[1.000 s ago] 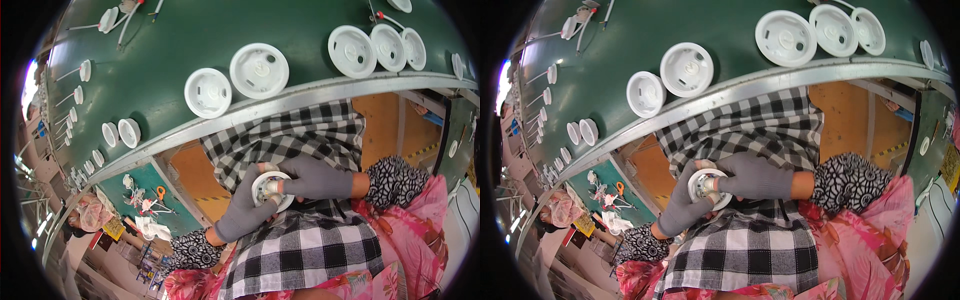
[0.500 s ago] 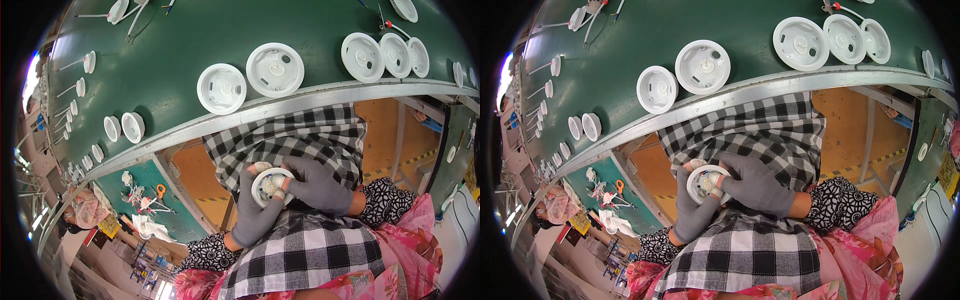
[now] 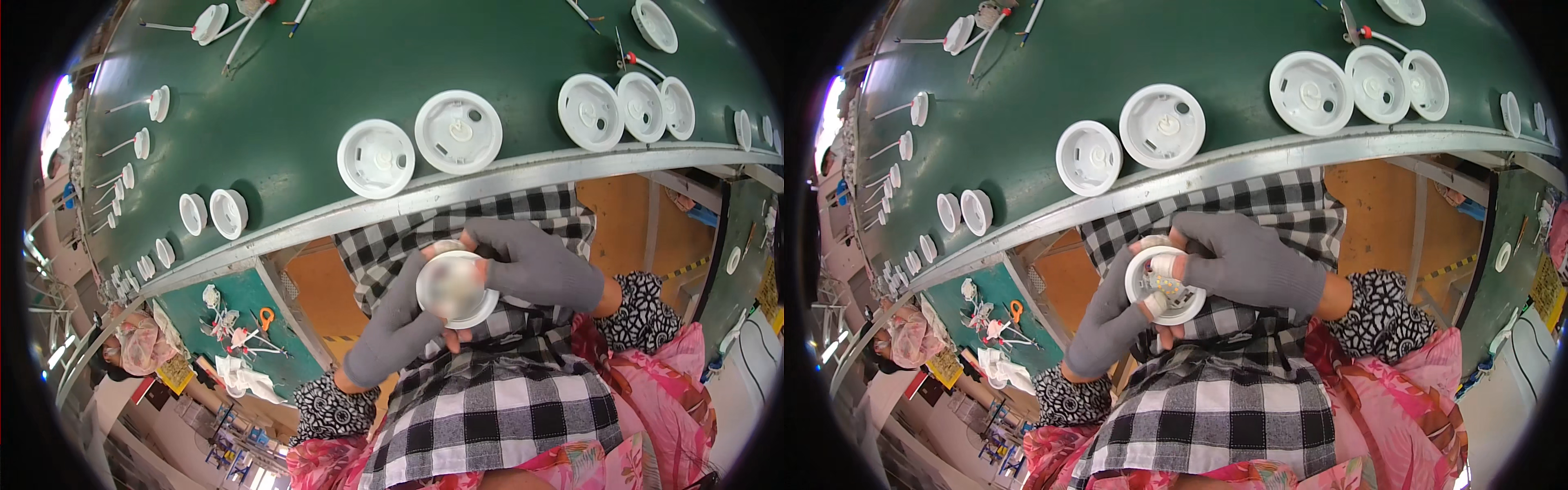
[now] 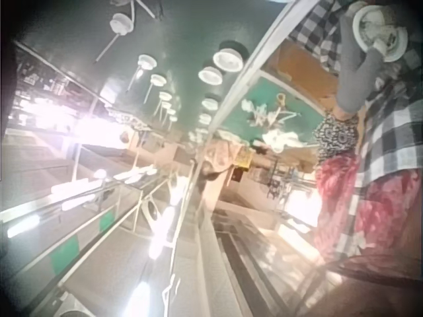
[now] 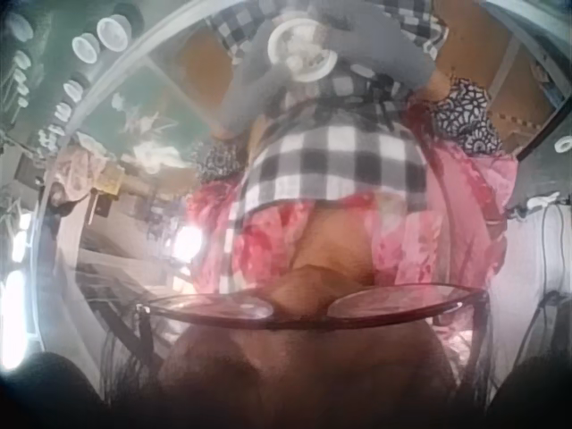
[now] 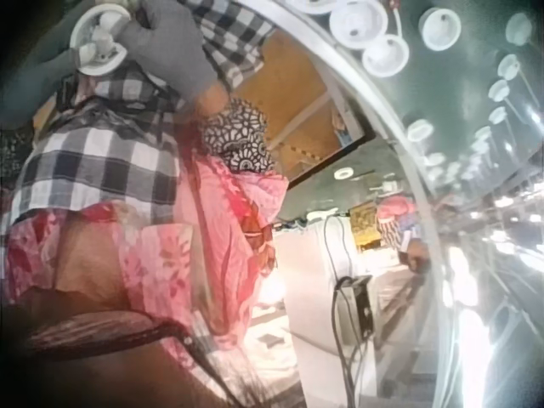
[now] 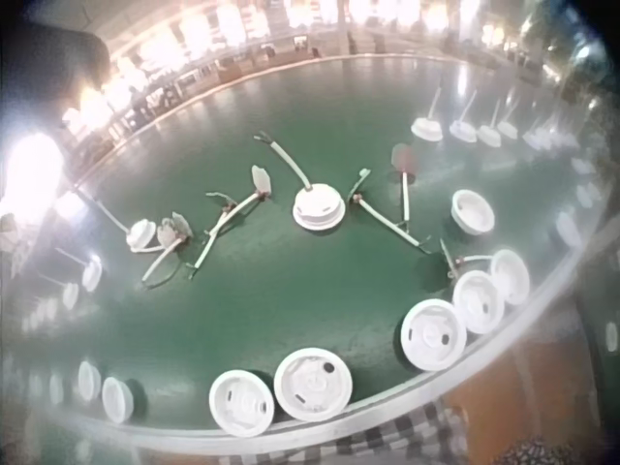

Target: The person threads the wires of LED circuit components through plastic housings, presses each LED board into place inside the housing by hand, and places the assembled light fixtures onto a conveyor belt.

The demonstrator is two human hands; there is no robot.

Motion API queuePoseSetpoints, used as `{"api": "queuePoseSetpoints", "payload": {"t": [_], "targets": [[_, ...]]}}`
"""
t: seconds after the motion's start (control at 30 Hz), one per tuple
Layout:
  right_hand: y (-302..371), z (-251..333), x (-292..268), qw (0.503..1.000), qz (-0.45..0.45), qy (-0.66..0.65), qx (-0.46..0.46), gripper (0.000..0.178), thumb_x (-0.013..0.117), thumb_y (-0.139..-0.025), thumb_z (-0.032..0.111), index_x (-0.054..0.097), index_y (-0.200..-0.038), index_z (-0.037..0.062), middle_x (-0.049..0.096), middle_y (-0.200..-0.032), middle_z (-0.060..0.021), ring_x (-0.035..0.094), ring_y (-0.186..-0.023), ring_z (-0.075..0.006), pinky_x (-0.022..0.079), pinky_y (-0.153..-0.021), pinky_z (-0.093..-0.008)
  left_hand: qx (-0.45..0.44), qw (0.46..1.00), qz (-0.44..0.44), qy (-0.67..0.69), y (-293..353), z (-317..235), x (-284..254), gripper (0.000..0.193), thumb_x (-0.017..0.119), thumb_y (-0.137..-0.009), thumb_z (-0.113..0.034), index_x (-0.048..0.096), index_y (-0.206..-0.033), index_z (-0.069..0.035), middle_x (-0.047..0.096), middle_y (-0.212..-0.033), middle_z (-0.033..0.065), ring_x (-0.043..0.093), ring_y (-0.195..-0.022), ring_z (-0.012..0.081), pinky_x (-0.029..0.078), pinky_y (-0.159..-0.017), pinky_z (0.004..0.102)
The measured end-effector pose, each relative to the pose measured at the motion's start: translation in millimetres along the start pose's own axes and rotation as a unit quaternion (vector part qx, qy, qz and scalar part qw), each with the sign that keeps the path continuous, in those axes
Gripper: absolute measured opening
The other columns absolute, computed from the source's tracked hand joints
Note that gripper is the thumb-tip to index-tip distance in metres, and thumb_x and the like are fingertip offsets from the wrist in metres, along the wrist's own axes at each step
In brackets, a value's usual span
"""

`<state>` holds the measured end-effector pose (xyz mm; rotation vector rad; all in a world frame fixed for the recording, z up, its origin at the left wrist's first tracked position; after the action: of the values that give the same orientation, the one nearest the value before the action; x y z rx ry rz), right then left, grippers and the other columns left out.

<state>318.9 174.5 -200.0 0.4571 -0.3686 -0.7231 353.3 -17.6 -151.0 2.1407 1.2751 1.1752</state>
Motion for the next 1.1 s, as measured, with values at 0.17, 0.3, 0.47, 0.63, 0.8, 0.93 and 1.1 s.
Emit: {"api": "queuePoseSetpoints", "payload": {"t": [0.17, 0.3, 0.47, 0.63, 0.8, 0.93, 1.1], "targets": [[15, 10, 6, 0.998, -0.051, -0.028, -0.024, 0.043, 0.057, -0.094, 0.039, 0.053, -0.117, 0.0033, 0.063, -0.086, -0.0067, 0.062, -0.076, -0.0134, 0.05, -0.071, -0.0302, 0.064, 0.984, -0.129, 0.102, -2, 7, 0, 0.061, 0.049, -0.093, -0.005, 0.021, -0.147, -0.003, 0.055, -0.122, 0.0176, 0.066, -0.089, 0.0196, 0.058, -0.069, 0.0287], [15, 17, -1, 0.999, -0.022, -0.036, -0.013, 0.044, 0.053, -0.098, 0.039, 0.054, -0.118, 0.0001, 0.063, -0.087, -0.0071, 0.063, -0.078, -0.011, 0.051, -0.069, -0.0287, 0.047, 0.99, -0.106, 0.078, -1, -2, 4, 0.077, 0.066, -0.085, -0.009, 0.022, -0.148, -0.003, 0.057, -0.117, 0.0165, 0.067, -0.089, 0.0227, 0.058, -0.063, 0.0287], [14, 23, -7, 0.999, 0.031, -0.016, 0.016, 0.044, 0.054, -0.098, 0.04, 0.056, -0.116, -0.0007, 0.062, -0.084, -0.0065, 0.061, -0.074, -0.0107, 0.05, -0.068, -0.0278, -0.002, 0.997, 0.038, 0.071, -2, -4, 1, 0.086, 0.071, -0.079, -0.005, 0.02, -0.148, -0.007, 0.054, -0.121, 0.0124, 0.065, -0.09, 0.0179, 0.057, -0.066, 0.0271], [18, 29, -2, 0.98, -0.178, 0.045, -0.073, 0.032, 0.065, -0.084, 0.013, 0.057, -0.114, 0.0038, 0.058, -0.07, -0.0059, 0.059, -0.063, -0.0162, 0.048, -0.062, -0.0304, 0.021, 0.993, -0.055, 0.102, 0, 6, 4, 0.091, 0.075, -0.077, -0.011, 0.02, -0.15, -0.007, 0.054, -0.121, 0.0112, 0.064, -0.089, 0.0178, 0.056, -0.067, 0.0279], [21, 31, 5, 0.967, -0.198, 0.098, -0.126, 0.038, 0.068, -0.079, 0.009, 0.057, -0.115, 0.0053, 0.057, -0.079, -0.0074, 0.06, -0.068, -0.0195, 0.05, -0.065, -0.0321, 0.081, 0.978, -0.042, 0.188, -7, 17, 1, 0.092, 0.074, -0.083, -0.043, 0.021, -0.15, -0.009, 0.055, -0.121, 0.0125, 0.066, -0.088, 0.0207, 0.058, -0.066, 0.0297], [17, 28, 6, 0.966, -0.186, 0.111, -0.141, 0.039, 0.069, -0.078, 0.012, 0.057, -0.115, 0.0039, 0.056, -0.089, -0.0096, 0.062, -0.077, -0.0223, 0.053, -0.068, -0.0333, 0.077, 0.964, -0.015, 0.254, -12, 24, 4, 0.09, 0.062, -0.086, -0.065, 0.026, -0.147, -0.01, 0.059, -0.116, 0.0141, 0.069, -0.084, 0.0239, 0.059, -0.061, 0.0307], [10, 30, 15, 0.949, -0.233, 0.15, -0.148, 0.043, 0.07, -0.077, 0.02, 0.056, -0.113, 0.0017, 0.058, -0.091, -0.0106, 0.064, -0.082, -0.0254, 0.054, -0.079, -0.0368, 0.032, 0.977, -0.057, 0.204, -15, 16, 20, 0.083, 0.052, -0.088, -0.071, 0.038, -0.139, -0.008, 0.063, -0.109, 0.0132, 0.069, -0.082, 0.0231, 0.059, -0.059, 0.0289]]}}
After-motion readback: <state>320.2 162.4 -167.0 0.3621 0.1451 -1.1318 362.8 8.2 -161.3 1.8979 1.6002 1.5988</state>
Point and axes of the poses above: each hand's wrist, its own y-axis away from the middle knuckle, its own x-axis out of the palm, z = x × y, the point moved 2 cm from there along -y, towards the middle knuckle
